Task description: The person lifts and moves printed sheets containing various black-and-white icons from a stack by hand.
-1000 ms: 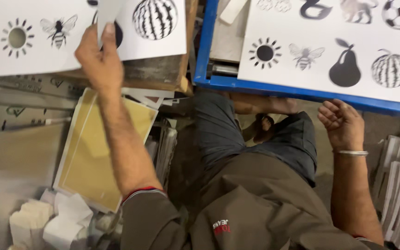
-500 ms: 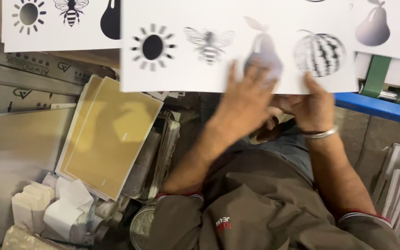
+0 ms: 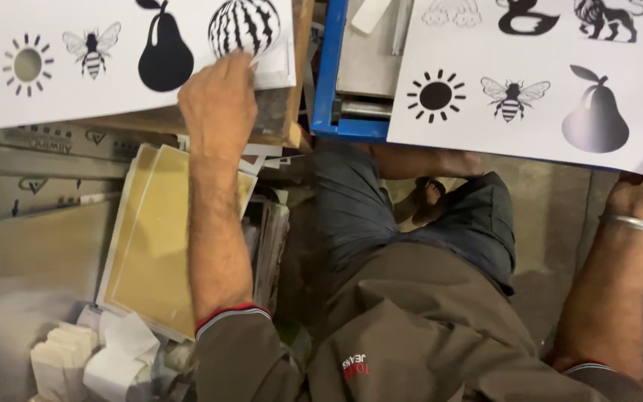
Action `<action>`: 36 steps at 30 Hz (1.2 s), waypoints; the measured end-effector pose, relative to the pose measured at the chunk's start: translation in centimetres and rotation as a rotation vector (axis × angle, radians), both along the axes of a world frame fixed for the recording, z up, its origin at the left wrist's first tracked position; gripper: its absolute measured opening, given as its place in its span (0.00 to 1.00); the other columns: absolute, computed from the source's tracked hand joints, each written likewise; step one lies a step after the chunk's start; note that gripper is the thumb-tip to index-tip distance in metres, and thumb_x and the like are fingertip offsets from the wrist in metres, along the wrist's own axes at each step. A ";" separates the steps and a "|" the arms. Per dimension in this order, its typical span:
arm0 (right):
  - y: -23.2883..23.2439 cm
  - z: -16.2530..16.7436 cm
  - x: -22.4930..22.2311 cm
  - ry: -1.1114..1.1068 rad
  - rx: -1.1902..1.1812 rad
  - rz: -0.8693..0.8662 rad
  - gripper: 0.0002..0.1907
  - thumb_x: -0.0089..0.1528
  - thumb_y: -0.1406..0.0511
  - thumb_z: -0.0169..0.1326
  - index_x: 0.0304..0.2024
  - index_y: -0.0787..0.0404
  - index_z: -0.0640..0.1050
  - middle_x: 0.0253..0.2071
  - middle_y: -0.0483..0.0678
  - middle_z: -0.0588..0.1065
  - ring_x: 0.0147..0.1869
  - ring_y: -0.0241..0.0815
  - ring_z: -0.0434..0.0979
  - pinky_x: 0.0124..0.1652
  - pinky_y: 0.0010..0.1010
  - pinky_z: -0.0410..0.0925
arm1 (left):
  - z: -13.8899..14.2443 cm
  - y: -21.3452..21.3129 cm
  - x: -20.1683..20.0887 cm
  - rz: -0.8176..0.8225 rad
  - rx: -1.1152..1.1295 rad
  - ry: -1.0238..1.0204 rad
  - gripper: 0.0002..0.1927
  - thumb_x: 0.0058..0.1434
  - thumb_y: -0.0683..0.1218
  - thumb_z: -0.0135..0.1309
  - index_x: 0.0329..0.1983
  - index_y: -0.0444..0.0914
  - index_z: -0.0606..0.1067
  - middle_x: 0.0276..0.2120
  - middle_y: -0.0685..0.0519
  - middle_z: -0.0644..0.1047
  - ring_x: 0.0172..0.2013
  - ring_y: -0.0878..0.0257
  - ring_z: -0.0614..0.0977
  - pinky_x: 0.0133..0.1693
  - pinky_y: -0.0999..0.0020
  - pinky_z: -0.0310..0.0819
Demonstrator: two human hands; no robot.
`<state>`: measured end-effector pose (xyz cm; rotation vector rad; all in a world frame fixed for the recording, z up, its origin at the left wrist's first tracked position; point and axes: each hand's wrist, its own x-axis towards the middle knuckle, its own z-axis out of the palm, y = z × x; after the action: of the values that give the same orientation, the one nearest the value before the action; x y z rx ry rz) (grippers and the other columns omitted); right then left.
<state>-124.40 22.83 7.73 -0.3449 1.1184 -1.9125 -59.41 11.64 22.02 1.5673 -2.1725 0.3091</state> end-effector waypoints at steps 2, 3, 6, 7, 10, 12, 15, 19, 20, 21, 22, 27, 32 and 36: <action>1.1 -1.3 -1.0 -0.011 0.030 -0.063 0.20 0.74 0.70 0.42 0.65 0.76 0.70 0.66 0.62 0.76 0.68 0.55 0.79 0.68 0.45 0.75 | 1.0 0.7 0.0 0.063 0.099 -0.028 0.07 0.70 0.46 0.64 0.40 0.39 0.79 0.33 0.50 0.81 0.32 0.53 0.82 0.35 0.58 0.75; 1.6 -1.5 -0.9 -0.017 0.045 -0.081 0.19 0.73 0.71 0.42 0.64 0.76 0.70 0.65 0.62 0.76 0.67 0.55 0.81 0.68 0.45 0.77 | 1.6 1.1 -0.1 0.052 0.106 -0.017 0.07 0.70 0.46 0.65 0.40 0.40 0.79 0.32 0.51 0.81 0.32 0.53 0.82 0.35 0.58 0.75; 3.2 -1.8 -0.4 0.065 0.054 -0.117 0.17 0.72 0.75 0.44 0.63 0.76 0.70 0.62 0.61 0.76 0.65 0.54 0.83 0.68 0.45 0.79 | 3.1 1.8 0.0 -0.017 0.107 0.020 0.06 0.68 0.46 0.66 0.43 0.41 0.80 0.35 0.51 0.82 0.34 0.54 0.82 0.36 0.60 0.75; 3.6 -1.5 0.0 0.109 0.052 -0.122 0.17 0.72 0.77 0.44 0.63 0.76 0.69 0.62 0.60 0.76 0.64 0.54 0.83 0.68 0.45 0.79 | 3.5 1.9 0.3 -0.066 0.098 0.035 0.09 0.65 0.46 0.67 0.45 0.40 0.81 0.37 0.51 0.83 0.34 0.55 0.83 0.37 0.61 0.76; 4.7 -0.3 1.4 0.081 0.061 -0.114 0.18 0.72 0.79 0.43 0.64 0.77 0.69 0.62 0.61 0.76 0.65 0.54 0.83 0.68 0.45 0.79 | 4.5 1.0 1.6 -0.055 0.364 0.170 0.16 0.59 0.49 0.68 0.50 0.42 0.83 0.41 0.51 0.84 0.33 0.60 0.84 0.39 0.66 0.77; 5.4 0.5 2.4 0.170 0.036 -0.086 0.19 0.73 0.79 0.42 0.66 0.75 0.68 0.65 0.61 0.74 0.68 0.54 0.81 0.72 0.45 0.77 | 5.2 0.0 2.9 -0.036 0.558 0.265 0.18 0.58 0.51 0.69 0.51 0.43 0.83 0.42 0.51 0.84 0.34 0.63 0.84 0.40 0.67 0.77; 6.7 1.7 3.9 0.295 0.101 -0.087 0.20 0.72 0.80 0.42 0.67 0.73 0.67 0.66 0.60 0.73 0.69 0.53 0.80 0.72 0.44 0.77 | 6.4 -1.0 4.2 -0.004 0.669 0.338 0.16 0.62 0.51 0.67 0.52 0.43 0.83 0.42 0.51 0.84 0.36 0.63 0.82 0.39 0.66 0.75; 9.6 3.1 5.8 0.346 0.213 -0.145 0.22 0.71 0.81 0.42 0.68 0.74 0.68 0.68 0.61 0.74 0.71 0.53 0.80 0.70 0.44 0.73 | 5.0 0.6 2.7 0.004 0.370 0.269 0.09 0.69 0.44 0.63 0.51 0.39 0.83 0.40 0.49 0.82 0.37 0.57 0.80 0.41 0.60 0.74; 10.4 3.3 6.3 0.321 0.194 -0.139 0.23 0.71 0.82 0.42 0.69 0.73 0.67 0.69 0.61 0.73 0.71 0.53 0.80 0.71 0.43 0.74 | 4.2 1.3 1.9 -0.043 0.212 0.226 0.07 0.69 0.41 0.62 0.50 0.37 0.83 0.40 0.48 0.82 0.38 0.55 0.80 0.43 0.59 0.74; 11.3 3.5 6.9 0.296 0.176 -0.134 0.24 0.70 0.82 0.42 0.69 0.73 0.67 0.69 0.60 0.73 0.72 0.52 0.79 0.71 0.43 0.74 | 3.3 2.0 1.3 -0.056 0.125 0.206 0.09 0.67 0.41 0.62 0.49 0.36 0.82 0.42 0.48 0.82 0.40 0.53 0.80 0.44 0.58 0.74; 12.0 3.7 7.3 0.270 0.155 -0.129 0.25 0.70 0.82 0.42 0.70 0.72 0.66 0.70 0.60 0.72 0.72 0.52 0.78 0.72 0.42 0.75 | 2.4 2.4 0.9 -0.070 0.036 0.185 0.10 0.64 0.41 0.62 0.48 0.35 0.81 0.43 0.48 0.82 0.41 0.52 0.80 0.45 0.57 0.74; 13.8 4.5 8.4 0.394 0.139 -0.091 0.25 0.72 0.84 0.41 0.72 0.75 0.67 0.69 0.60 0.72 0.70 0.51 0.77 0.71 0.39 0.72 | 1.1 1.4 3.5 -0.049 -0.026 0.282 0.11 0.70 0.38 0.58 0.54 0.35 0.81 0.51 0.48 0.82 0.51 0.49 0.81 0.56 0.55 0.74; 11.2 4.1 7.4 0.435 0.163 -0.109 0.24 0.68 0.81 0.44 0.67 0.71 0.68 0.65 0.56 0.74 0.67 0.49 0.79 0.66 0.38 0.75 | -0.4 1.1 3.6 -0.010 -0.169 0.492 0.11 0.74 0.39 0.53 0.55 0.35 0.81 0.54 0.47 0.82 0.57 0.51 0.84 0.62 0.57 0.77; 6.2 2.7 5.5 0.335 0.129 -0.095 0.20 0.69 0.79 0.49 0.64 0.73 0.72 0.61 0.57 0.76 0.62 0.50 0.79 0.61 0.39 0.76 | -4.4 1.9 -0.2 0.022 -0.145 0.312 0.16 0.74 0.45 0.49 0.59 0.33 0.78 0.59 0.42 0.79 0.64 0.47 0.76 0.67 0.47 0.64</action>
<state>-118.87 29.04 10.48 -0.5644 1.4936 -1.8971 -59.64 13.53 17.61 1.4521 -1.8540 0.2073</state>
